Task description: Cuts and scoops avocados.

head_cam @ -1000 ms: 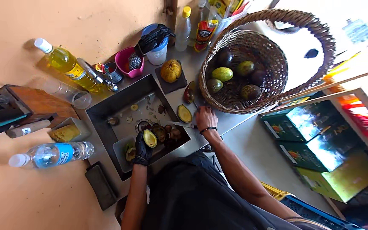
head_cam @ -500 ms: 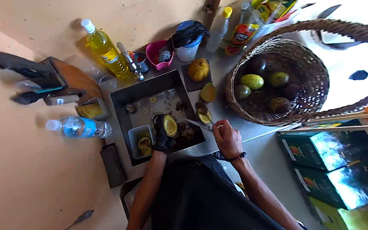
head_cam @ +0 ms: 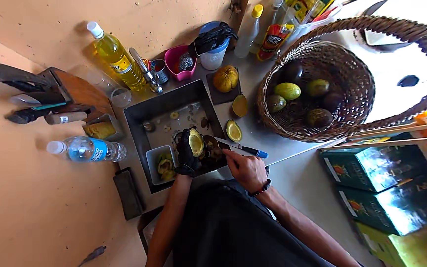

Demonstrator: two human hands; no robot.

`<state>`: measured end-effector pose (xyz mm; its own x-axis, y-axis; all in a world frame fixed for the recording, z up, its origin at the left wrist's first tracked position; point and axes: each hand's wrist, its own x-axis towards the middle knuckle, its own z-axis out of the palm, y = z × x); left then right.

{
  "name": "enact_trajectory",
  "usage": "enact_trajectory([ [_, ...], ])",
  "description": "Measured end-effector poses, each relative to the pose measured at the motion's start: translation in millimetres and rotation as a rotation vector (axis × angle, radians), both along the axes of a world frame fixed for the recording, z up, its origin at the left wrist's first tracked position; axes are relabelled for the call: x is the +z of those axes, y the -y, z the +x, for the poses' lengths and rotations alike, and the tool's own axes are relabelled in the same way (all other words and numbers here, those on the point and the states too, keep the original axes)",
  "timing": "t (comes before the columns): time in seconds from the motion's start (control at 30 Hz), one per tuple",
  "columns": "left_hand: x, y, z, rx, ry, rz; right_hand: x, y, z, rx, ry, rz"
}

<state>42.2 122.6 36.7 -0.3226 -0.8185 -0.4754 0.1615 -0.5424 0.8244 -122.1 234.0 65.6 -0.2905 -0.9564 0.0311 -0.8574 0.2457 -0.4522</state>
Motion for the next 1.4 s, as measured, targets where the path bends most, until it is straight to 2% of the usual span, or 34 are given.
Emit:
enact_trajectory([
  [0.2, -1, 4, -5, 0.007, -0.015, -0.04, 2, 1, 1, 0.006, -0.004, 0.069],
  [0.33, -15, 1, -4, -0.049, 0.184, -0.256, 9, 3, 9, 0.008, -0.061, 0.119],
  [0.4, -12, -2, -8, -0.043, 0.305, -0.347, 10, 4, 15, 0.02, -0.091, 0.104],
  [0.47, 9, -12, -6, -0.081, 0.447, -0.366, 9, 4, 20, 0.032, -0.088, 0.1],
  [0.53, 61, -28, -6, -0.175, 0.632, -0.195, 7, 4, 23, 0.046, -0.054, 0.117],
  [0.6, 88, -28, -14, -0.173, 0.683, -0.082, 4, 3, 24, 0.048, 0.005, 0.111],
  [0.67, 90, -27, -14, -0.128, 0.615, -0.077, 0, 2, 21, 0.038, 0.124, 0.082],
  [0.73, 71, -22, -8, -0.077, 0.453, -0.142, 0, 1, 15, 0.031, 0.293, 0.097],
  [0.77, 47, -15, -6, -0.04, 0.318, -0.244, 1, 0, 12, 0.032, 0.387, 0.119],
  [0.83, -19, 6, -7, 0.004, -0.053, -0.505, 1, 0, 6, 0.03, 0.57, 0.16],
  [0.9, -11, 21, -23, 0.085, -0.134, -0.2, 0, 0, 2, 0.002, 0.762, 0.176],
  [0.93, -20, 26, -23, 0.069, -0.28, -0.165, -1, 0, 0, -0.023, 0.892, 0.185],
  [1.0, -34, 27, -21, 0.017, -0.47, -0.225, 2, 2, -4, -0.101, 1.18, 0.228],
  [1.07, -32, 23, -21, 0.0, -0.492, -0.256, 6, 5, -4, -0.171, 1.378, 0.285],
  [1.13, -28, 18, -16, -0.055, -0.457, -0.291, 9, 5, -1, -0.222, 1.455, 0.306],
  [1.23, -24, 18, -20, -0.038, -0.497, -0.298, 8, 10, -12, -0.296, 1.609, 0.397],
  [1.3, -27, 20, -15, -0.037, -0.525, -0.261, 2, 15, -23, -0.264, 1.614, 0.43],
  [1.33, -30, 23, -8, -0.063, -0.555, -0.229, 0, 19, -26, -0.183, 1.484, 0.388],
  [1.4, -35, 28, 2, -0.16, -0.649, -0.14, 1, 27, -41, 0.037, 1.017, 0.252],
])
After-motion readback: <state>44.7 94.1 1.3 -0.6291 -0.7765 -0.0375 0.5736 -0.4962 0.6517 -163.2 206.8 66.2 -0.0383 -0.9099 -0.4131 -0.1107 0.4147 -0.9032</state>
